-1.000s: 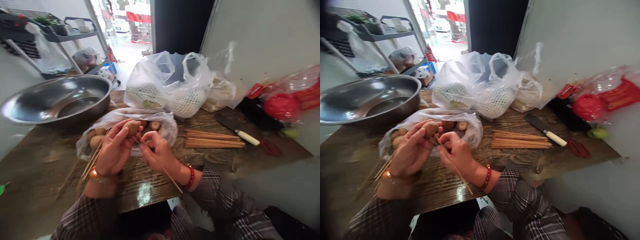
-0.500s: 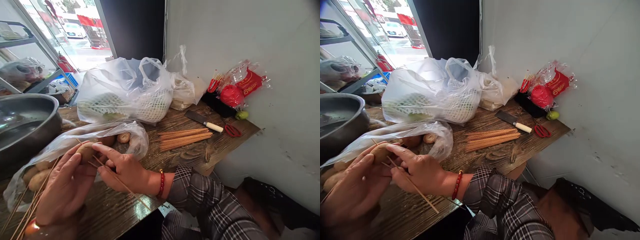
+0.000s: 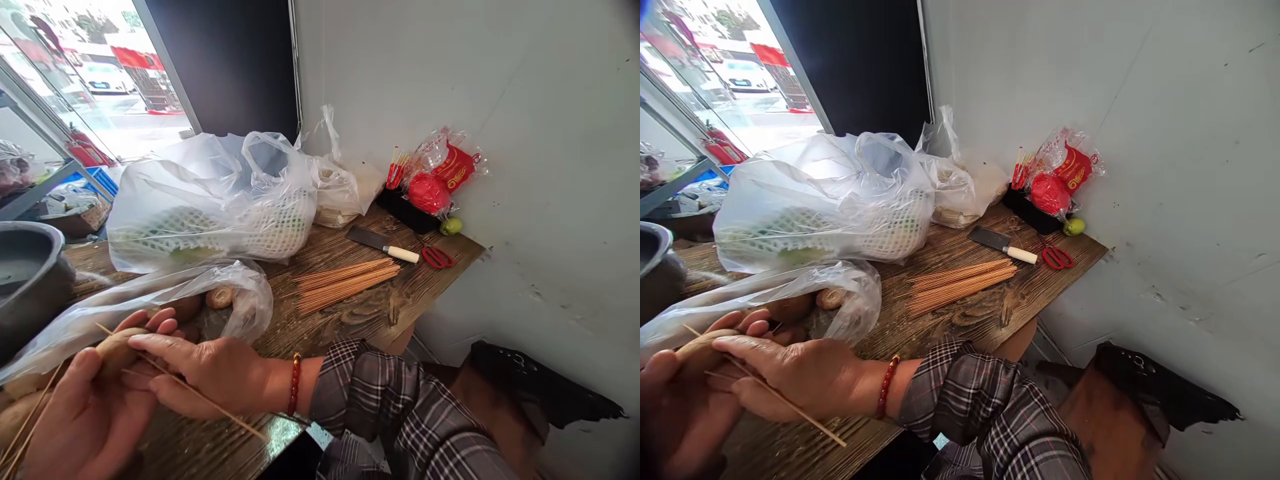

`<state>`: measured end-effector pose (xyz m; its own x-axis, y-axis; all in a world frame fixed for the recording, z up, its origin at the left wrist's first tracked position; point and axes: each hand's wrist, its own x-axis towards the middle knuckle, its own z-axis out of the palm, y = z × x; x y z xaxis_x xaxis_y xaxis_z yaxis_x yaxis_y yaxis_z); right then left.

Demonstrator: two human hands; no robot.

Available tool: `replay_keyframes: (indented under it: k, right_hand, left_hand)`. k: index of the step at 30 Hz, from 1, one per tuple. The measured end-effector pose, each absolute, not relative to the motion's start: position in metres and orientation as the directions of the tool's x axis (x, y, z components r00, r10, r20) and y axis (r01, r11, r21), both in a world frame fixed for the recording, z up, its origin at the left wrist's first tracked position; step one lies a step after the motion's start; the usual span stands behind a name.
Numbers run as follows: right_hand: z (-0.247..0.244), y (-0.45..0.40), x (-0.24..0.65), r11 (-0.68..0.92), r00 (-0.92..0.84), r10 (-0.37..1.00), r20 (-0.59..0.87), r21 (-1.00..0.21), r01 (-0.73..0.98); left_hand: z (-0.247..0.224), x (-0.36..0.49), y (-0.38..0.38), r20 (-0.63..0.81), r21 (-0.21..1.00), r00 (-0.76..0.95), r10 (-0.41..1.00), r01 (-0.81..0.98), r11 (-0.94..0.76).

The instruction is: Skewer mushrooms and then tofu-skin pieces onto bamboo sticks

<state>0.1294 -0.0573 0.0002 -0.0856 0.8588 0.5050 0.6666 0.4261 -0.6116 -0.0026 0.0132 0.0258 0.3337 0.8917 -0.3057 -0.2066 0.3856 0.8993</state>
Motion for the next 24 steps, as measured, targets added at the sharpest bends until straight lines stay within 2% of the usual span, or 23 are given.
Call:
replay_keyframes:
  k: [3, 6, 8, 10, 11, 13, 17, 19, 21, 23, 24]
  right_hand:
    - [-0.001, -0.059, 0.132, 0.416, -0.098, 0.872, 0.479, -0.623, 0.662]
    - [0.000, -0.060, 0.137, 0.393, -0.121, 0.899, 0.420, -0.655, 0.646]
    - [0.004, -0.063, 0.141, 0.409, -0.137, 0.898, 0.418, -0.678, 0.610]
    - [0.008, -0.068, 0.145, 0.440, -0.207, 0.897, 0.391, -0.745, 0.502]
    - [0.010, -0.070, 0.148, 0.446, -0.297, 0.891, 0.344, -0.788, 0.424]
    - [0.008, -0.069, 0.157, 0.360, -0.347, 0.905, 0.247, -0.879, 0.314]
    - [-0.007, -0.057, 0.173, 0.279, -0.365, 0.913, 0.183, -0.932, 0.230]
    - [-0.009, -0.057, 0.175, 0.283, -0.281, 0.936, 0.214, -0.930, 0.233]
    - [-0.003, -0.062, 0.173, 0.335, -0.077, 0.941, 0.328, -0.886, 0.321]
    - [0.008, -0.072, 0.167, 0.398, 0.102, 0.866, 0.489, -0.798, 0.452]
    - [0.014, -0.077, 0.163, 0.434, 0.120, 0.819, 0.562, -0.742, 0.512]
  left_hand:
    - [0.032, 0.000, 0.011, -0.203, 0.966, 0.299, 0.932, -0.096, 0.241]
    - [0.033, 0.001, 0.014, -0.215, 0.965, 0.325, 0.921, -0.072, 0.250]
    - [0.033, 0.001, 0.014, -0.222, 0.948, 0.289, 0.931, -0.159, 0.275]
    - [0.033, 0.000, 0.012, -0.153, 0.899, 0.222, 0.963, -0.373, 0.229]
    - [0.032, -0.001, 0.011, -0.139, 0.864, 0.206, 0.969, -0.453, 0.220]
    - [0.030, -0.002, 0.010, -0.115, 0.799, 0.172, 0.978, -0.569, 0.194]
    - [0.023, -0.005, 0.011, -0.139, 0.726, 0.152, 0.979, -0.656, 0.205]
    - [0.022, -0.005, 0.008, -0.146, 0.726, 0.155, 0.977, -0.654, 0.212]
    - [0.021, -0.005, 0.005, -0.135, 0.732, 0.159, 0.978, -0.649, 0.207]
    - [0.020, -0.004, 0.003, -0.107, 0.738, 0.167, 0.980, -0.647, 0.191]
    - [0.019, -0.003, 0.002, -0.092, 0.741, 0.176, 0.980, -0.646, 0.185]
